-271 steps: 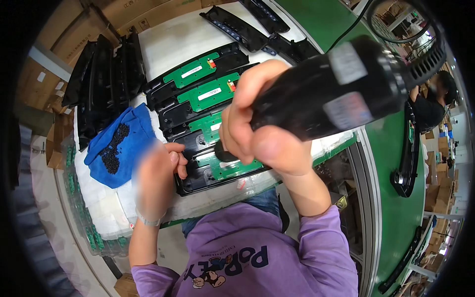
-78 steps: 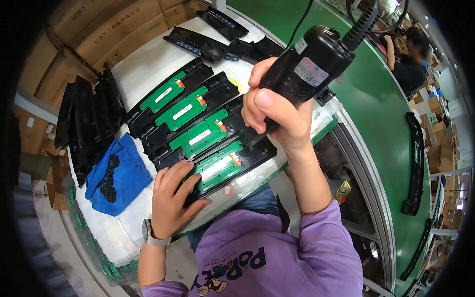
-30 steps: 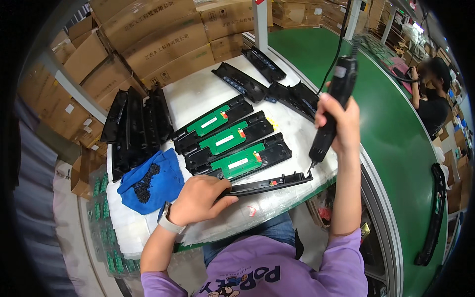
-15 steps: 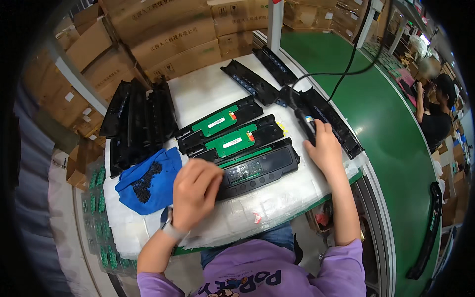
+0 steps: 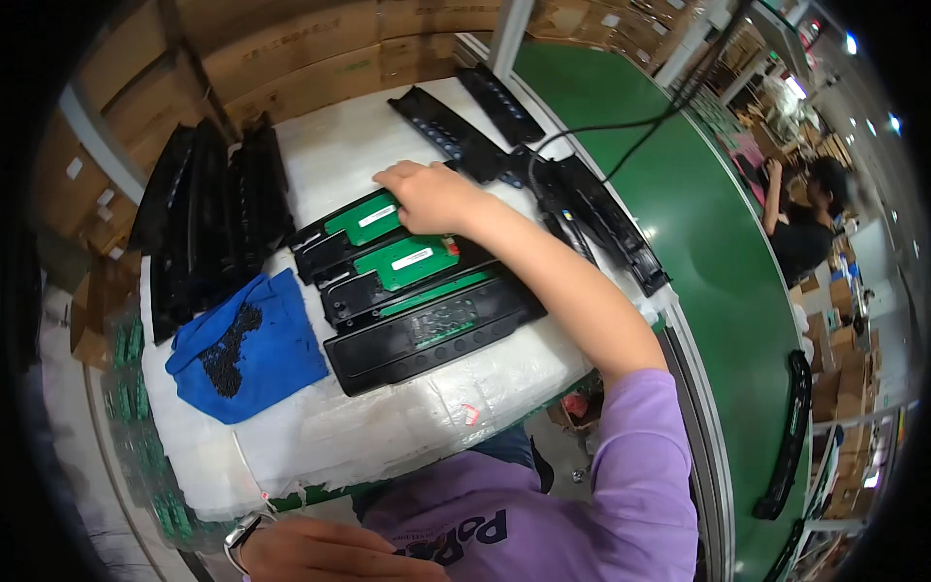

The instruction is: The recorder is assembling components into toner cartridges using an electric screwdriver at a factory workbench.

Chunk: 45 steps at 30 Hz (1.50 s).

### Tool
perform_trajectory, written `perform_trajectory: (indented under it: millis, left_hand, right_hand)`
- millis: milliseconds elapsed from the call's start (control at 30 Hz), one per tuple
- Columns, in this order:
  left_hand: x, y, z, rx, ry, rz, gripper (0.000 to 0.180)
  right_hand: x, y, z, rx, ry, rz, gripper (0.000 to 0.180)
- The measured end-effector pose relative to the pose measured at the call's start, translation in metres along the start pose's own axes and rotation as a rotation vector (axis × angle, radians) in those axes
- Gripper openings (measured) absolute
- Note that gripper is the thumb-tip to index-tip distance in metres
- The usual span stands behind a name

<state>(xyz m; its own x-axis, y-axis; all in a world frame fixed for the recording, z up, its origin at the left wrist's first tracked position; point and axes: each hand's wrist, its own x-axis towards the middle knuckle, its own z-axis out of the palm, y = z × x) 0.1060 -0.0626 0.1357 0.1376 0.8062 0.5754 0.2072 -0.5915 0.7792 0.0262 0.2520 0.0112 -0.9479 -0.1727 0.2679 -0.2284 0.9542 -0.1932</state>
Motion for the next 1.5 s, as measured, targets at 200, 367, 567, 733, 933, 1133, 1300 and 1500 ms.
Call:
perform_trajectory:
  millis: [200,367,567,733,933,1133,1300,1500]
  left_hand:
    - [-0.013,-0.018,0.008,-0.664,-0.037,-0.443,0.034]
    - [-0.011,-0.029,0.014,-0.105,-0.057,0.031,0.037]
    - [-0.054,-0.012,0.013,0.116,0.161,0.017,0.032]
    - [-0.059,-0.069,0.024,-0.788,0.161,-0.675,0.03]
    - [-0.034,-0.147,0.043,-1.235,0.418,-0.936,0.048]
    - [-0.024,-0.158,0.045,-1.163,0.386,-0.885,0.047]
    - [-0.033,-0.163,0.047,-1.248,0.438,-0.785,0.05]
    - [-0.032,-0.161,0.048,-1.281,0.471,-0.719,0.054]
  right_hand:
    - [-0.01,0.009,-0.01,0.081,-0.086,0.089,0.052]
    - [-0.033,-0.004,-0.037,0.116,0.033,0.111,0.026]
    - [-0.06,-0.019,-0.052,0.384,-0.098,-0.069,0.024]
    - [-0.053,-0.008,-0.045,0.368,-0.026,0.146,0.045]
    - [-0.028,-0.007,-0.045,0.359,-0.34,0.071,0.056]
    - [-0.029,-0.012,-0.057,0.355,-0.253,0.13,0.057]
    - [-0.046,-0.024,-0.049,0.315,-0.396,0.104,0.063]
    - [-0.047,-0.022,-0.036,0.239,-0.354,0.107,0.067]
